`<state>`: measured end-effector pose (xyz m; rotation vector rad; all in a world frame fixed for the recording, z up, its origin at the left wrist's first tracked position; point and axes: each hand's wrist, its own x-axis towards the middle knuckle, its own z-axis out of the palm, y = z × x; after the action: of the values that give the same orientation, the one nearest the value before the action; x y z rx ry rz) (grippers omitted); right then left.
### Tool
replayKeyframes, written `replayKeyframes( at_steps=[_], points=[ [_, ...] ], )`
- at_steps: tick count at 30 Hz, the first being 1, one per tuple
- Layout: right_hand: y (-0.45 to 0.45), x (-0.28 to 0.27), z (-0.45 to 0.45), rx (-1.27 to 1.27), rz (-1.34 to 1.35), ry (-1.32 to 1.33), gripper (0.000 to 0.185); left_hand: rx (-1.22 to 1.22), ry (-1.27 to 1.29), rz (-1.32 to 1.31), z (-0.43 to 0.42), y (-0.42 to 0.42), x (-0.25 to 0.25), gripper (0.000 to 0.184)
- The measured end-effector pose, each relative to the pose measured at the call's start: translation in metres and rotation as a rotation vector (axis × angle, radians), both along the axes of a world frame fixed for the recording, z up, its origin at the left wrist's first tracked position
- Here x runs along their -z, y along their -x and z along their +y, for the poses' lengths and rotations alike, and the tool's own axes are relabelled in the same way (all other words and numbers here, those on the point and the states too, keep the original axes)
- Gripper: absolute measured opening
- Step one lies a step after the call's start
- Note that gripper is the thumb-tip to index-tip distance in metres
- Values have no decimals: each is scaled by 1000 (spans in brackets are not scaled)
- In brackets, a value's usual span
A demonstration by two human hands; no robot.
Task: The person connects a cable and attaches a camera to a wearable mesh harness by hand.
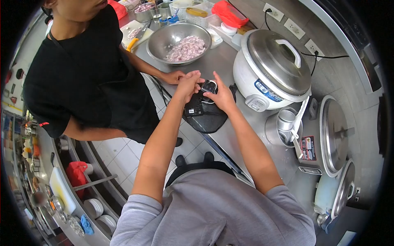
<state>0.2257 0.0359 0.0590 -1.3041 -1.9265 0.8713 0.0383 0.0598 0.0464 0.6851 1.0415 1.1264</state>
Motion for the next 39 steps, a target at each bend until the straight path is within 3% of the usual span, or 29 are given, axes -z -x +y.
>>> replayKeyframes(
  at_steps=[7, 12, 22, 27, 30, 31, 32, 33, 34, 37, 39],
  points=[
    [0, 4, 3, -18, 23, -13, 103, -61, -192, 54, -28, -7, 4, 50],
    [0, -2, 3, -13, -23, -28, 103, 12, -341, 203, -34, -15, 11, 64],
    [-3, 0, 9, -32, -19, 21, 102, 211, -205, 317, -18, -29, 6, 75],
    [-11, 8, 17, -114, 51, 55, 104, 239, -203, 546, -14, -14, -14, 65],
    [-17, 14, 21, -101, 241, 90, 94, 123, -363, 607, -14, -4, -10, 58],
    [-20, 14, 24, -63, 243, 80, 83, 125, -333, 606, -13, -1, -11, 45],
    [-20, 15, 26, -25, 245, 68, 73, 123, -333, 609, -14, 2, -11, 45],
    [-20, 6, 22, -1, 222, -3, 43, 140, -354, 643, -15, 6, -11, 40],
    [-21, 8, 24, -4, 223, -5, 43, 156, -376, 677, -15, 8, -12, 34],
    [-22, 6, 24, 51, 346, 146, 18, 109, -387, 677, -22, 3, -10, 26],
    [-22, 3, 23, 48, 325, 138, 18, 57, -446, 756, -23, -1, -6, 25]
  ],
)
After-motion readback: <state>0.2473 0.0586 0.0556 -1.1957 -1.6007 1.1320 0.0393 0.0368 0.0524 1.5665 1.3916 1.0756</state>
